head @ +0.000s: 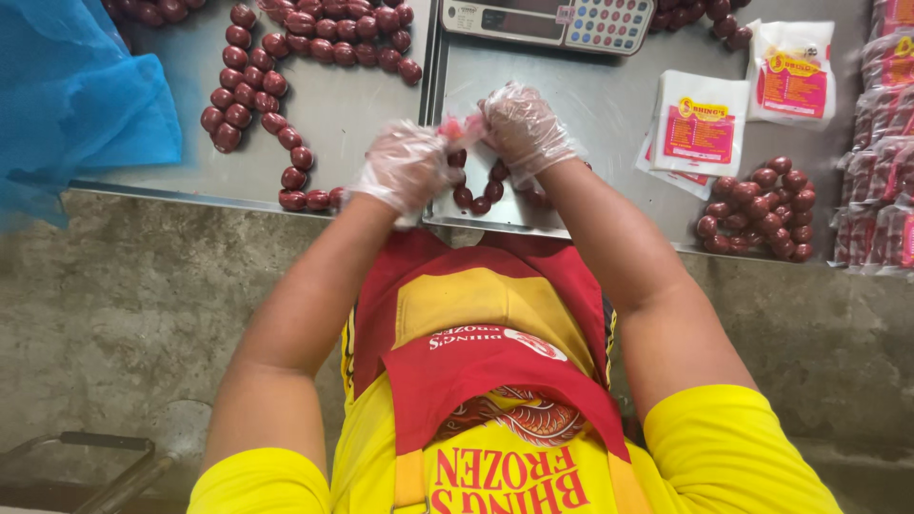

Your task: The person places sausages into plastic bags by hand and stacks the packaged sausages onto a table.

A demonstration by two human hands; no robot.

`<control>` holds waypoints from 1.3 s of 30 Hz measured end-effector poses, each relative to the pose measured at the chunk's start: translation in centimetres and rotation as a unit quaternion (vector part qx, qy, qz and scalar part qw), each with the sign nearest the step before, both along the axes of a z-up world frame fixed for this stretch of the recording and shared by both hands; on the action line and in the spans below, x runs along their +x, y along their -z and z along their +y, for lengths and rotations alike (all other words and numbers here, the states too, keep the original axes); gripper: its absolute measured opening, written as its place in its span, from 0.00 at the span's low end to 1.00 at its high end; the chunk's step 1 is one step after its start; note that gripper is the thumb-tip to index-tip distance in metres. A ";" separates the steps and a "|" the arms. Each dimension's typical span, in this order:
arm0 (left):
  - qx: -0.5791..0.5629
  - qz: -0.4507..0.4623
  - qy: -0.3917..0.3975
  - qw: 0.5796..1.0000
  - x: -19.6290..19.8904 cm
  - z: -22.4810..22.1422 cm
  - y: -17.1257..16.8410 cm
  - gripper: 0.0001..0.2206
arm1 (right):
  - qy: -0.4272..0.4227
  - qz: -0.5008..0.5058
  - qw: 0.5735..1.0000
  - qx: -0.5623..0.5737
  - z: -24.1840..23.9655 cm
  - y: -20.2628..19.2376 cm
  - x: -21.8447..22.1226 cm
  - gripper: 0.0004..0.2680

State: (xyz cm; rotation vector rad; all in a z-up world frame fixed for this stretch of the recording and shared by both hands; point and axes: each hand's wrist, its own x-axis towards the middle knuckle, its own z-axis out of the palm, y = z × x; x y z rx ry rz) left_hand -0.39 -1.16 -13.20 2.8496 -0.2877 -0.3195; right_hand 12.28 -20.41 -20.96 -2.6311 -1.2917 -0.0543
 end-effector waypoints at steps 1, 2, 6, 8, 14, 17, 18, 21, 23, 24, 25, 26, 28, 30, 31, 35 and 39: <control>0.002 -0.001 0.000 1.000 0.1 -0.7 0.2 0.21 | 0.006 0.032 0.999 -0.039 -0.1 0.1 0.3 0.09; -0.008 -0.017 -0.014 1.000 -0.1 -1.6 0.7 0.20 | 0.014 0.064 0.995 -0.078 -0.3 0.1 0.6 0.10; -0.092 0.020 -0.089 0.992 1.6 -4.9 2.8 0.11 | 0.007 0.094 0.992 -0.082 -3.4 -0.4 0.6 0.10; -0.240 0.138 -0.167 0.946 2.5 -7.1 3.4 0.11 | 0.086 0.083 0.978 -0.168 -4.9 -0.8 0.4 0.13; -0.294 0.085 -0.183 0.934 5.6 -9.9 7.1 0.17 | 0.180 0.217 0.953 -0.111 -10.2 -2.8 -0.3 0.12; -0.304 0.071 -0.197 0.929 7.9 -11.7 11.1 0.16 | 0.278 0.378 0.879 -0.086 -11.5 -2.8 -1.5 0.09; -0.277 -0.009 -0.180 0.944 8.4 -12.0 12.3 0.16 | 0.281 0.378 0.878 -0.084 -11.9 -2.9 -1.6 0.09; -0.244 -0.047 -0.239 0.939 8.0 -12.2 13.9 0.11 | 0.193 0.390 0.897 -0.077 -13.1 -2.7 -2.3 0.14; -0.262 -0.070 -0.199 0.942 6.9 -11.4 13.2 0.10 | 0.210 0.468 0.858 0.000 -13.9 -2.3 -3.0 0.16; -0.277 -0.095 -0.161 0.942 6.3 -10.9 12.5 0.10 | 0.209 0.468 0.858 -0.001 -14.1 -1.9 -2.9 0.16; -0.277 -0.095 -0.162 0.942 5.8 -10.5 11.7 0.10 | 0.190 0.468 0.863 0.027 -14.5 -1.4 -3.0 0.16; -0.280 -0.068 -0.118 0.950 5.5 -10.2 10.8 0.13 | 0.168 0.466 0.867 0.055 -14.9 -0.9 -2.9 0.17; -0.282 -0.039 -0.077 0.956 4.4 -9.2 9.0 0.17 | 0.152 0.547 0.815 0.113 -15.9 0.2 -2.4 0.17; -0.256 0.012 0.030 0.966 3.1 -7.6 7.6 0.32 | 0.134 0.623 0.752 0.170 -16.4 1.2 -2.3 0.18; -0.254 0.013 0.028 0.967 2.5 -7.7 7.2 0.32 | 0.121 0.610 0.771 0.137 -16.6 1.4 -2.4 0.20; -0.161 -0.045 0.049 0.985 1.1 -8.6 6.2 0.33 | 0.130 0.588 0.791 0.102 -15.9 1.3 -2.5 0.21; -0.216 -0.015 -0.072 0.974 0.8 -9.7 5.8 0.24 | 0.158 0.583 0.782 0.149 -14.7 1.1 -2.8 0.21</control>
